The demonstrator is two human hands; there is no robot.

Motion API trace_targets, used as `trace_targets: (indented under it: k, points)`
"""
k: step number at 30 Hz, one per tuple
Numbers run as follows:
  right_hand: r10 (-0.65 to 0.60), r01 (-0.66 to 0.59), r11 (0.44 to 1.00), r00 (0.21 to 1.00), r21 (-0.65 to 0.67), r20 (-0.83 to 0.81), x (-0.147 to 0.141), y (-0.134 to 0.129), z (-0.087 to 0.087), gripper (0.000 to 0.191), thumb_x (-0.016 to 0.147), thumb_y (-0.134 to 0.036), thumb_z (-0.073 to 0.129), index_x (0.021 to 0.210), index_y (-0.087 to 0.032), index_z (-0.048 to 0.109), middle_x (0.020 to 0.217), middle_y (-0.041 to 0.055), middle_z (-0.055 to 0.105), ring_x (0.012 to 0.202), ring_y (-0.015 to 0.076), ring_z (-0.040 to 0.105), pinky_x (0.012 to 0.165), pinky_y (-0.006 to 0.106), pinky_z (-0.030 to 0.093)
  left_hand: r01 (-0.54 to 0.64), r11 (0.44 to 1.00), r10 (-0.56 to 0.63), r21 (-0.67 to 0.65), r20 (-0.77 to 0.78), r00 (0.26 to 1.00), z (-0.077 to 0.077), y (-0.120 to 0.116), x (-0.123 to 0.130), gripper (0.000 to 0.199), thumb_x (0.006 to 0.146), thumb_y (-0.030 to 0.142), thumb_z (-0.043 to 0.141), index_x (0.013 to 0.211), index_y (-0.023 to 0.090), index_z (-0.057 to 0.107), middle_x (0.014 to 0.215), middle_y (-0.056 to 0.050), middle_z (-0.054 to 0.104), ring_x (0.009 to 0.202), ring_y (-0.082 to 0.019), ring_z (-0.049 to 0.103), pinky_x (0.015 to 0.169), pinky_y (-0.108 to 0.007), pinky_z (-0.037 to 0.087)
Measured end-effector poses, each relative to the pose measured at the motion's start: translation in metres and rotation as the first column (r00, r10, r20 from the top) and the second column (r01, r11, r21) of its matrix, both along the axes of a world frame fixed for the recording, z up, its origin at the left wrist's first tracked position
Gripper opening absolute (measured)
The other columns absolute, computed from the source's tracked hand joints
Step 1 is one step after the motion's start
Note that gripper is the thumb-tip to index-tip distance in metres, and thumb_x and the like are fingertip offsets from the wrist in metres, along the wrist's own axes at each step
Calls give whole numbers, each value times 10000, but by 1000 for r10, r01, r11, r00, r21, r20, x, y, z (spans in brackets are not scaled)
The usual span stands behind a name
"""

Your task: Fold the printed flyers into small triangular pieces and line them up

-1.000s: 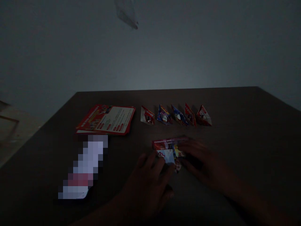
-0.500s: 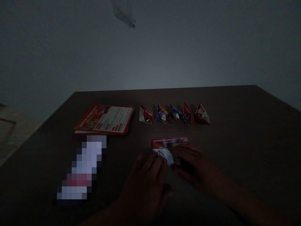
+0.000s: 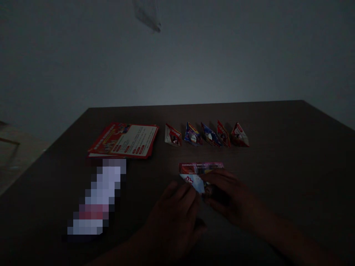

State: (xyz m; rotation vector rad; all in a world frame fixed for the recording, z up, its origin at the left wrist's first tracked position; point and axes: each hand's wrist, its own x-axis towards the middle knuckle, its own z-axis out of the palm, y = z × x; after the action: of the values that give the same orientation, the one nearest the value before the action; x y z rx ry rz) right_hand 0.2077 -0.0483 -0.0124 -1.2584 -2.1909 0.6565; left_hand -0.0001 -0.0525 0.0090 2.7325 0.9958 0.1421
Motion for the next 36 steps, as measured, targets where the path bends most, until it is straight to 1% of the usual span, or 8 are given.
trace_targets:
  k: [3,8,11,13,18,26,32,36]
  points:
    - [-2,2,1000,1000,-16,-6,0,-1,1,519,779,-97,617,1247,-284,490,1192,45,596,1136,219,501,948,389,447,0,999,0,-34,-5,1000,5,0,-1,416,888,433,492,1200,161,522,1222,-92,573,1140,-261,478,1003,-453,288]
    - [-7,6,999,1000,-37,-20,-2,-2,3,499,776,-91,627,1222,-280,509,1170,44,599,1124,205,505,950,369,446,-30,995,25,-90,-51,998,17,3,-5,516,853,521,498,1257,200,486,1271,-112,522,1171,-311,444,982,-528,293]
    - [-10,9,999,1000,-39,-23,-3,-2,4,497,778,-98,630,1225,-277,505,1182,47,592,1133,204,500,961,369,440,-10,995,3,-100,-67,998,22,5,-8,524,868,540,458,1274,208,478,1300,-123,493,1196,-323,423,972,-535,305]
    - [-9,9,999,1000,-36,-24,-3,-2,4,498,777,-104,632,1227,-276,504,1182,49,594,1134,207,501,962,373,441,-10,994,3,-106,-68,998,23,5,-10,536,860,547,469,1284,218,470,1314,-122,480,1222,-329,396,970,-533,312]
    - [-15,14,1000,1000,-25,-25,-3,-2,3,500,777,-106,628,1230,-276,503,1180,55,595,1124,214,514,950,379,452,-23,990,14,-138,-61,998,23,7,-11,557,821,560,528,1269,231,484,1326,-134,456,1233,-341,376,932,-531,349]
    - [-7,6,1000,1000,-11,-25,-1,-1,1,501,779,-107,633,1233,-274,502,1176,52,604,1117,216,518,944,383,455,-18,989,12,-145,-39,999,19,8,-11,568,803,572,543,1257,235,492,1293,-138,462,1216,-354,384,919,-533,361]
    - [-9,8,1000,1000,-12,-24,-1,1,0,509,780,-111,637,1241,-275,496,1173,47,604,1119,208,508,947,381,451,-33,993,26,-109,-62,998,12,7,-12,579,802,578,536,1270,242,473,1348,-144,412,1265,-381,324,946,-569,337]
    - [0,0,1000,1000,-5,-12,-1,2,0,515,786,-129,636,1255,-275,481,1190,47,598,1121,210,509,943,389,451,-33,994,26,-101,-74,997,10,7,-11,607,785,597,543,1265,232,472,1356,-164,387,1250,-396,325,911,-581,361]
